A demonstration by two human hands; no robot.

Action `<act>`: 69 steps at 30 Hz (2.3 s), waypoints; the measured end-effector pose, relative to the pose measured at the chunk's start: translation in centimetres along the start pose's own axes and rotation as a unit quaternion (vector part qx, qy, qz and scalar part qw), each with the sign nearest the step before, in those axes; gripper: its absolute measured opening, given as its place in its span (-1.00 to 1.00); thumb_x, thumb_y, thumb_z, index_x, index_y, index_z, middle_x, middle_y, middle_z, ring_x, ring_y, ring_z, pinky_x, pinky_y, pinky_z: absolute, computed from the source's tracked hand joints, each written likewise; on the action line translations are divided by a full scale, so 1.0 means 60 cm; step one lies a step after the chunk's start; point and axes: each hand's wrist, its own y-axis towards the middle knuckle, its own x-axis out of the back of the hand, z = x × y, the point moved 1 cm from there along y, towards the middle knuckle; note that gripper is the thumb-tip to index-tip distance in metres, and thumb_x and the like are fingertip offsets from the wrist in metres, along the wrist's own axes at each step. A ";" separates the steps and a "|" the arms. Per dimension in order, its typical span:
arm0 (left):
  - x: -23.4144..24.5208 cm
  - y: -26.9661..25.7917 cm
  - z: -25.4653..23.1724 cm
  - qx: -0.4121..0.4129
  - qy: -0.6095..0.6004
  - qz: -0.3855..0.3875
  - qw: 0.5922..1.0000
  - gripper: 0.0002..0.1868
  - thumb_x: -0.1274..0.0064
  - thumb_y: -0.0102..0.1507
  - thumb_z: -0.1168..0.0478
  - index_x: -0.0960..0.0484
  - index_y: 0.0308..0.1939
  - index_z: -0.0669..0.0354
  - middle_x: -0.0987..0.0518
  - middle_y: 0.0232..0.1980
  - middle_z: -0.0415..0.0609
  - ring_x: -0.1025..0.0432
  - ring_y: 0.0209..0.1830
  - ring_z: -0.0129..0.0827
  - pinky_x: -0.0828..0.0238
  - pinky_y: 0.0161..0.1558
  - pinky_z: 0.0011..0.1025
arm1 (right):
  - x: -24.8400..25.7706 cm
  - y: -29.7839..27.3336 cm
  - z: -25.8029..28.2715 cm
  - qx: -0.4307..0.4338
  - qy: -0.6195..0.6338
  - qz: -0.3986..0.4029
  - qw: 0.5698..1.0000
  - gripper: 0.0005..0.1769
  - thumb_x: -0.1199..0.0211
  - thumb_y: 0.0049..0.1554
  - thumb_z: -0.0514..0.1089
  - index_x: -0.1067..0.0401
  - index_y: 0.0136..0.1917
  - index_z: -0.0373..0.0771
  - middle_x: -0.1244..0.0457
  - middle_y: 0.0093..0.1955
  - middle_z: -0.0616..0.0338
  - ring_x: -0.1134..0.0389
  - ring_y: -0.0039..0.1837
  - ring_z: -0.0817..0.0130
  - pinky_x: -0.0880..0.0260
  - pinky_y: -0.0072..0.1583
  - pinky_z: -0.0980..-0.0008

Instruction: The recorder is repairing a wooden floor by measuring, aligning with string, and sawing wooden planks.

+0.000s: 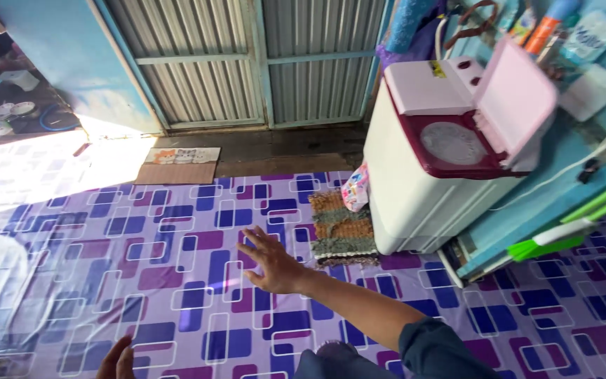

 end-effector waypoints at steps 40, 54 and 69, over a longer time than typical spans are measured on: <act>0.512 1.029 -0.001 0.160 -0.404 -0.477 0.764 -0.63 0.13 0.35 0.13 -0.55 0.16 0.19 -0.66 0.07 0.08 -0.53 -0.13 -0.28 -0.42 -0.13 -0.32 | -0.747 1.645 0.395 0.069 0.306 0.250 0.916 -0.21 -0.12 0.21 0.01 -0.04 0.64 -0.16 -0.05 0.64 0.03 -0.18 0.51 0.07 -0.21 0.43 0.21; 0.654 1.582 -0.062 0.032 0.647 -0.159 0.745 -0.34 -0.13 0.21 0.01 -0.46 0.41 -0.03 -0.04 0.63 0.23 0.40 0.67 0.09 0.44 0.54 0.03 | -0.924 2.010 0.405 0.385 -0.249 -0.045 0.888 -0.41 -0.30 0.07 -0.03 -0.43 0.39 -0.04 -0.12 0.62 0.02 -0.03 0.69 -0.03 0.07 0.63 -0.21; 0.851 1.947 0.009 0.168 -0.321 -0.398 0.843 -0.42 0.07 0.33 0.05 -0.41 0.37 0.30 -0.59 0.22 0.15 -0.50 0.11 -0.19 -0.45 0.08 -0.25 | -1.186 2.553 0.584 -0.052 0.613 0.346 0.708 -0.27 0.10 0.29 0.01 0.08 0.63 -0.31 -0.08 0.54 -0.30 -0.19 0.48 -0.20 -0.21 0.41 -0.10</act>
